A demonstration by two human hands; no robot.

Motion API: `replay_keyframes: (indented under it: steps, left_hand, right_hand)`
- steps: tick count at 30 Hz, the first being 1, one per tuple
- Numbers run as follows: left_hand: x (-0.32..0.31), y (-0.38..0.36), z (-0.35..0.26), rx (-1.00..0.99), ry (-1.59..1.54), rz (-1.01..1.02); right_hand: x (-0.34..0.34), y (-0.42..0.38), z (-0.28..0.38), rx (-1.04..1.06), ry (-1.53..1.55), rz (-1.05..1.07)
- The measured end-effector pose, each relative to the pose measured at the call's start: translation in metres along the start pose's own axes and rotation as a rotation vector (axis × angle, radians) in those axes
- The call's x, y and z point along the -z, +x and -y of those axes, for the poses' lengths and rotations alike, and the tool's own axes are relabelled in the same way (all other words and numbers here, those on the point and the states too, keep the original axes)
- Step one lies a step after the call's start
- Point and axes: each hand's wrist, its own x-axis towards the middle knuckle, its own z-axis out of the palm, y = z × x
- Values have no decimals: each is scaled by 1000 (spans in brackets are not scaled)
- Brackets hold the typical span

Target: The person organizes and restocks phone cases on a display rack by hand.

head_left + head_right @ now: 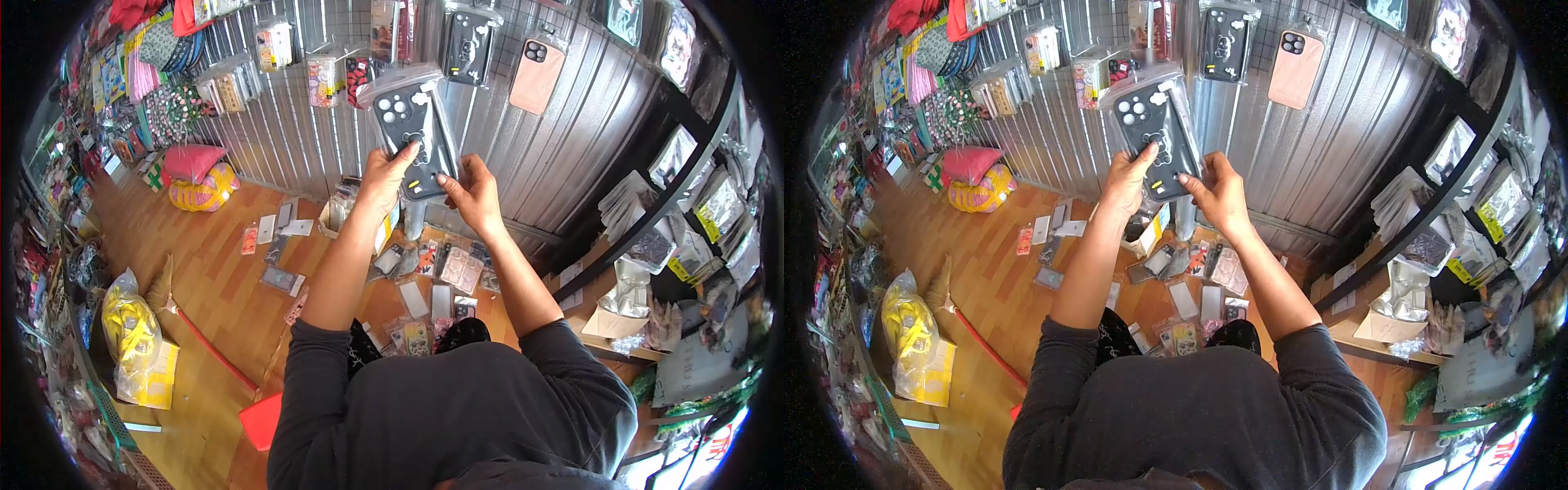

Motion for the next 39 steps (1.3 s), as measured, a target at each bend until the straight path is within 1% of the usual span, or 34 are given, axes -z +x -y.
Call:
replay_keyframes:
  steps: [2,5,6,7,8,9,10,11,12,13,14,15,16,17,18,19,20,21,22,23,25,27,30,32,35,36,37,39]
  left_hand:
    - [2,2,3,17,20,33]
    - [2,8,9,-13,24,-10]
    - [6,11,12,-14,64,-30]
    - [19,16,19,60,82,-58]
    - [13,5,7,49,63,-140]
    - [18,-4,0,-39,95,-116]
    - [34,-7,0,-8,63,-62]
    - [53,-15,-1,95,119,-176]
    - [69,-22,1,51,-72,-57]
    - [88,-33,6,10,-29,-73]
    - [109,-51,10,0,-2,-142]
    - [131,-69,14,-9,32,-164]
    - [156,-87,21,45,65,-296]
    - [174,-109,24,81,74,-320]
    - [186,-131,23,124,148,-480]
    - [191,-150,23,158,224,-639]
    - [186,-166,21,169,235,-657]
    - [178,-182,16,157,215,-719]
    - [172,-193,15,142,198,-781]
    - [175,-202,15,145,211,-794]
    - [184,-216,9,143,242,-882]
    - [181,-222,1,154,249,-871]
    - [159,-217,-2,154,278,-852]
    - [143,-210,0,149,310,-843]
    - [120,-195,9,156,341,-823]
    - [113,-190,14,179,343,-809]
    - [106,-183,18,204,344,-796]
    - [97,-170,23,218,362,-779]
  right_hand:
    - [-1,0,-1,-37,-39,-36]
    - [8,-1,6,-84,7,-27]
    - [14,-1,7,-30,48,-58]
    - [17,-7,7,-5,93,-81]
    - [23,-12,11,-13,79,-126]
    - [31,-16,18,-35,61,-162]
    - [39,-23,24,-25,27,-225]
    - [50,-31,29,26,-2,-241]
    - [68,-39,28,24,-161,-304]
    - [81,-45,24,64,-159,-419]
    - [100,-52,12,88,-83,-472]
    - [121,-60,-2,124,-5,-535]
    - [143,-73,-18,69,-6,-525]
    - [168,-86,-32,54,-136,-560]
    - [188,-95,-45,55,-263,-590]
    - [195,-101,-50,20,-163,-602]
    - [201,-106,-55,-13,-62,-617]
    - [205,-110,-57,-92,264,-616]
    - [232,-118,-79,-158,309,-560]
    - [230,-116,-83,-172,319,-553]
    - [221,-112,-87,-144,330,-586]
    - [208,-105,-86,-133,372,-571]
    - [214,-105,-101,-83,314,-612]
    - [221,-113,-111,-111,434,-528]
    - [227,-128,-124,-148,486,-547]
    - [240,-137,-137,-161,530,-463]
    - [239,-141,-140,-162,535,-474]
    - [232,-145,-144,-239,598,-496]
